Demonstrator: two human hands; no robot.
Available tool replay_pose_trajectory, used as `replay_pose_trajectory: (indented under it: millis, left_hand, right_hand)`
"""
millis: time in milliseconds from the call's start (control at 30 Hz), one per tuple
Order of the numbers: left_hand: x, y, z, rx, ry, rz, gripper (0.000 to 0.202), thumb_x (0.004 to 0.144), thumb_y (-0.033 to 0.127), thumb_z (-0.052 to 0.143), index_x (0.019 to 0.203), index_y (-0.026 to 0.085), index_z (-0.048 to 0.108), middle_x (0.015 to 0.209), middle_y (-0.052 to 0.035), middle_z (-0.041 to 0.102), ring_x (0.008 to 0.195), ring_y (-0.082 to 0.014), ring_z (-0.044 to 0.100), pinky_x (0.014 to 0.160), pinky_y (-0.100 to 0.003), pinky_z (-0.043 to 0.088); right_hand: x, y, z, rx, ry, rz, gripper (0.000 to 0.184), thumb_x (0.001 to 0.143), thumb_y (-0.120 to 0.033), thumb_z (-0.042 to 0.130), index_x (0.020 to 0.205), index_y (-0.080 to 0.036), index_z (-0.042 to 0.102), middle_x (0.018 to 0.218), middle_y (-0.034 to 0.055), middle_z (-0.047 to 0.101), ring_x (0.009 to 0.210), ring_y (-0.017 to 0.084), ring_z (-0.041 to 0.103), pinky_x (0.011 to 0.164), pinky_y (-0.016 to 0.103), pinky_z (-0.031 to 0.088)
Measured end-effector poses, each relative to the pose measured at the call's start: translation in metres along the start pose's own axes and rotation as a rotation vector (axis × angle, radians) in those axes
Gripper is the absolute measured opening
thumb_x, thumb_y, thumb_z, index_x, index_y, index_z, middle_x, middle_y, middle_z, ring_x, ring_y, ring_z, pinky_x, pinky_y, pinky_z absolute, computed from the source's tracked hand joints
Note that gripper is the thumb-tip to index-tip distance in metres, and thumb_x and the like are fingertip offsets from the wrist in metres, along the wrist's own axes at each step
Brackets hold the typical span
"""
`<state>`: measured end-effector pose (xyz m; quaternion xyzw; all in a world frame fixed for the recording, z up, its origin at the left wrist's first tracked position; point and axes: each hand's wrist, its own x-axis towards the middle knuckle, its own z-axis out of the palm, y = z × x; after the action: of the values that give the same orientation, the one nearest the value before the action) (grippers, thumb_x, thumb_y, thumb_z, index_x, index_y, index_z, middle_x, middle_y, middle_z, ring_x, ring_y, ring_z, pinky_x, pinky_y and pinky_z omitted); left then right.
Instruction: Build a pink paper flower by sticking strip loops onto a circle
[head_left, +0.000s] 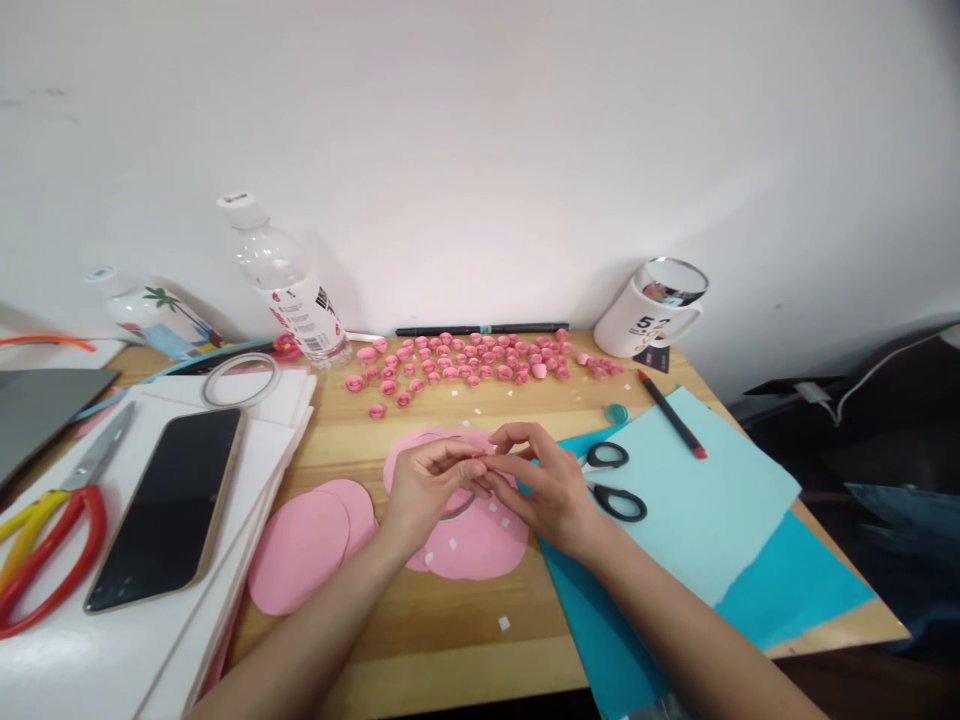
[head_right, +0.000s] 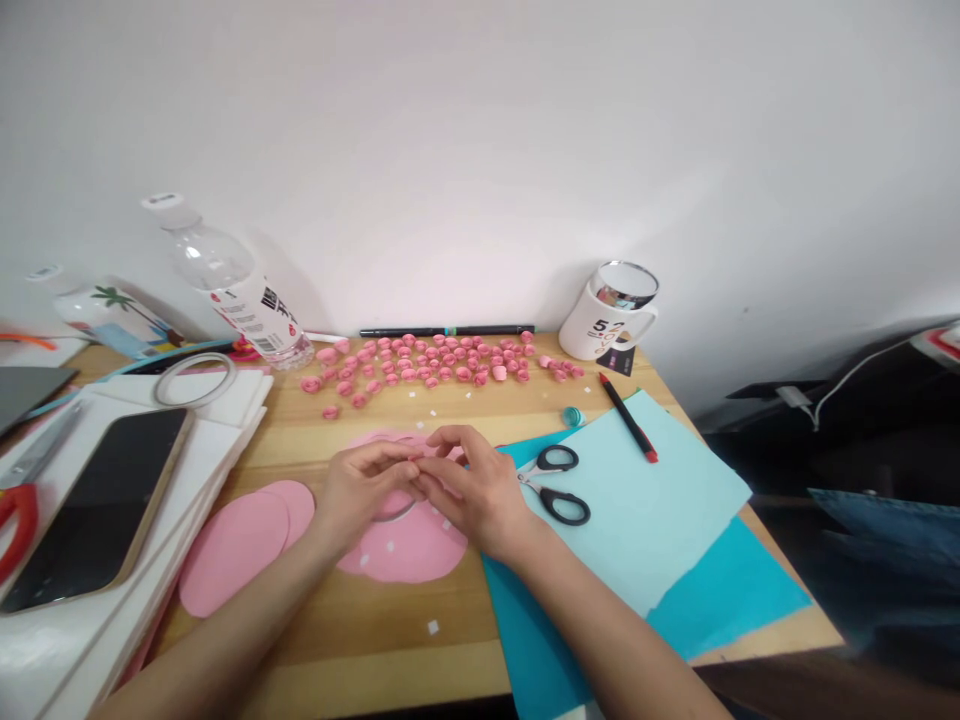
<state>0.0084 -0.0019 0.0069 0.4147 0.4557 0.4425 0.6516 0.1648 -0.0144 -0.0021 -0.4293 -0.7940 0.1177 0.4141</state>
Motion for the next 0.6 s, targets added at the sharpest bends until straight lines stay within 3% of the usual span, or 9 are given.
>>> replay_pose_trajectory:
  millis: [167, 267, 367, 600]
  left_hand:
    - [0.0, -0.001, -0.001, -0.034, 0.008, -0.006, 0.019, 0.063, 0.023, 0.073, 0.079, 0.013, 0.069, 0.075, -0.0044, 0.072, 0.068, -0.0179, 0.067, 0.065, -0.031, 0.057]
    - [0.001, -0.002, -0.001, -0.033, -0.01, -0.002, 0.022, 0.066, 0.025, 0.072, 0.083, 0.013, 0.067, 0.082, -0.0063, 0.072, 0.076, -0.0191, 0.068, 0.069, -0.03, 0.056]
    - [0.001, -0.003, -0.002, -0.018, -0.025, -0.017, 0.026, 0.065, 0.026, 0.073, 0.085, 0.012, 0.063, 0.083, -0.0072, 0.071, 0.079, -0.0202, 0.068, 0.07, -0.031, 0.055]
    - [0.002, -0.002, -0.003, -0.024, -0.059, -0.037, 0.048, 0.06, 0.023, 0.075, 0.102, 0.014, 0.052, 0.085, -0.0061, 0.07, 0.079, -0.0194, 0.067, 0.073, -0.034, 0.054]
  right_hand:
    - [0.001, -0.003, 0.0, 0.065, 0.141, -0.023, 0.022, 0.081, -0.016, 0.057, 0.099, -0.027, 0.064, 0.088, 0.0055, 0.059, 0.071, 0.014, 0.061, 0.057, 0.027, 0.054]
    - [0.001, -0.003, 0.001, 0.079, 0.193, 0.024, 0.038, 0.078, -0.018, 0.062, 0.114, -0.028, 0.056, 0.09, 0.0061, 0.061, 0.07, 0.015, 0.061, 0.059, 0.029, 0.055]
    - [0.0, -0.001, 0.003, 0.118, 0.152, 0.083, 0.05, 0.076, -0.021, 0.065, 0.123, -0.028, 0.048, 0.097, 0.0072, 0.063, 0.075, 0.017, 0.061, 0.062, 0.031, 0.056]
    - [-0.003, 0.003, 0.01, 0.125, 0.116, 0.086, 0.041, 0.079, -0.017, 0.059, 0.118, -0.028, 0.051, 0.085, 0.0032, 0.065, 0.067, 0.016, 0.06, 0.062, 0.031, 0.054]
